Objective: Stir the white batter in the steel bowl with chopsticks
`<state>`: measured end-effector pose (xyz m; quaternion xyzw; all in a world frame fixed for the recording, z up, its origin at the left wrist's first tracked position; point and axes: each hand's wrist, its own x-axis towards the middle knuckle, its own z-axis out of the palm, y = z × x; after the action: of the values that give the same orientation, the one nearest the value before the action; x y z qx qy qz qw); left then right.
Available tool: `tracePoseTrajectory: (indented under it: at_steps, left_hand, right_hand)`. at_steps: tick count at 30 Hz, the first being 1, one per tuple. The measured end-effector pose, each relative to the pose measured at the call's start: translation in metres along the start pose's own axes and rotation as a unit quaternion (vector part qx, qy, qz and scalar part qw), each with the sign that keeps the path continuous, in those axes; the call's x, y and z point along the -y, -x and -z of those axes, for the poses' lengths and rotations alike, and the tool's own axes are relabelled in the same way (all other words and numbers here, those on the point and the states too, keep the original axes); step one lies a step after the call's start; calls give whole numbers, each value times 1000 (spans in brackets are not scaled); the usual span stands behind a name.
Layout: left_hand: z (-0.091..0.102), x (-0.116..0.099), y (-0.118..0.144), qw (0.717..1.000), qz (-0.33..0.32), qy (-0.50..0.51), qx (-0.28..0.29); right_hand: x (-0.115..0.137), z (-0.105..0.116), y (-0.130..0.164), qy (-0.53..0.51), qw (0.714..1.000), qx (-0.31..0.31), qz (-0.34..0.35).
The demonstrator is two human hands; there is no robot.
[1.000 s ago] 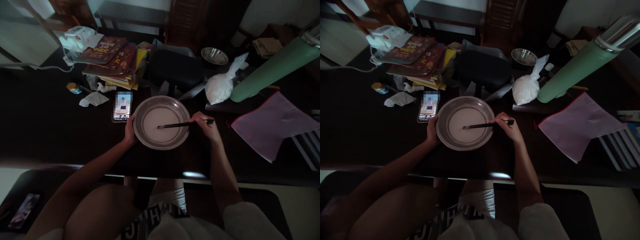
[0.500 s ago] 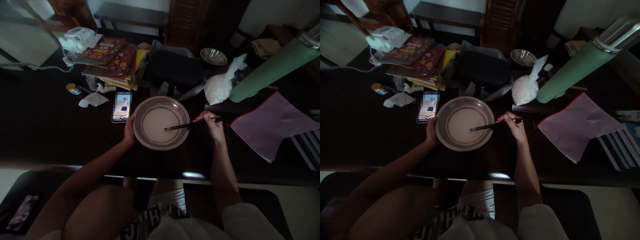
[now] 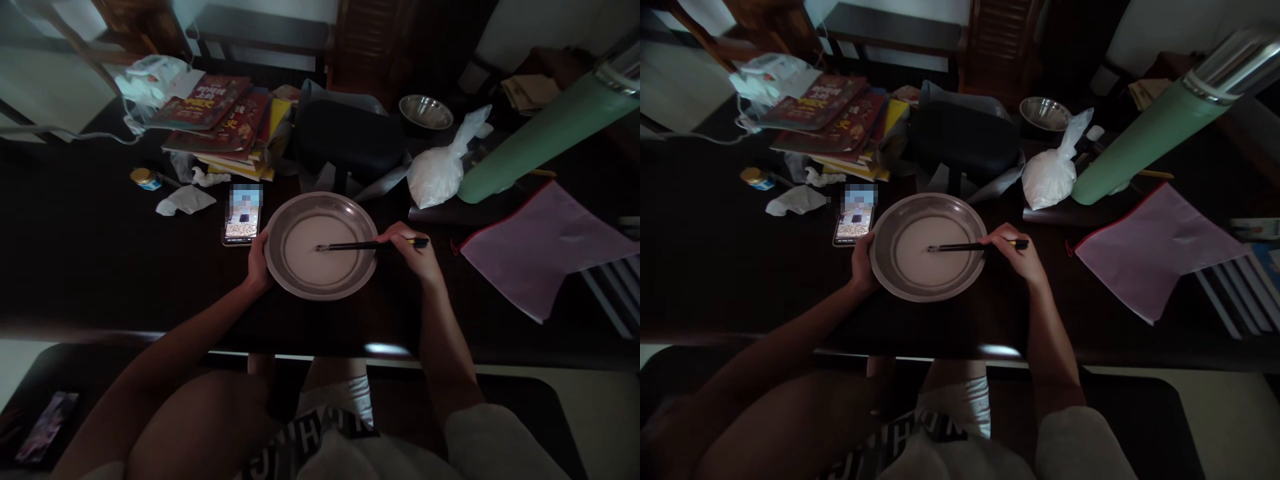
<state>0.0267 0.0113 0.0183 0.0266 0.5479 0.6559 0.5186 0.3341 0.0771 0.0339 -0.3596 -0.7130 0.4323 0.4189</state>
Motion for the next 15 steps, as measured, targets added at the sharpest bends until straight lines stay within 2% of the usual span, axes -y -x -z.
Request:
tracePoseTrajectory:
  at_steps: [2, 4, 7, 9, 13, 15]
  left_hand:
    - [-1, -1, 1, 1000, 2, -1, 4]
    - [-1, 0, 1, 1000, 1, -3, 10]
    - [0, 0, 0, 1000, -5, -5, 14]
    - [0, 1, -1, 1000, -6, -7, 15]
    - [2, 2, -3, 1000, -3, -14, 13]
    - [2, 2, -2, 1000, -2, -11, 9]
  right_hand:
    - [0, 1, 0, 14, 999, -45, -7]
    - [0, 1, 1, 8, 998, -54, -16]
    - [1, -2, 0, -1, 1000, 10, -14]
    - [2, -3, -1, 5, 1000, 21, -13]
    - [4, -1, -1, 25, 997, -66, -23]
    - [4, -1, -1, 15, 999, -45, -23]
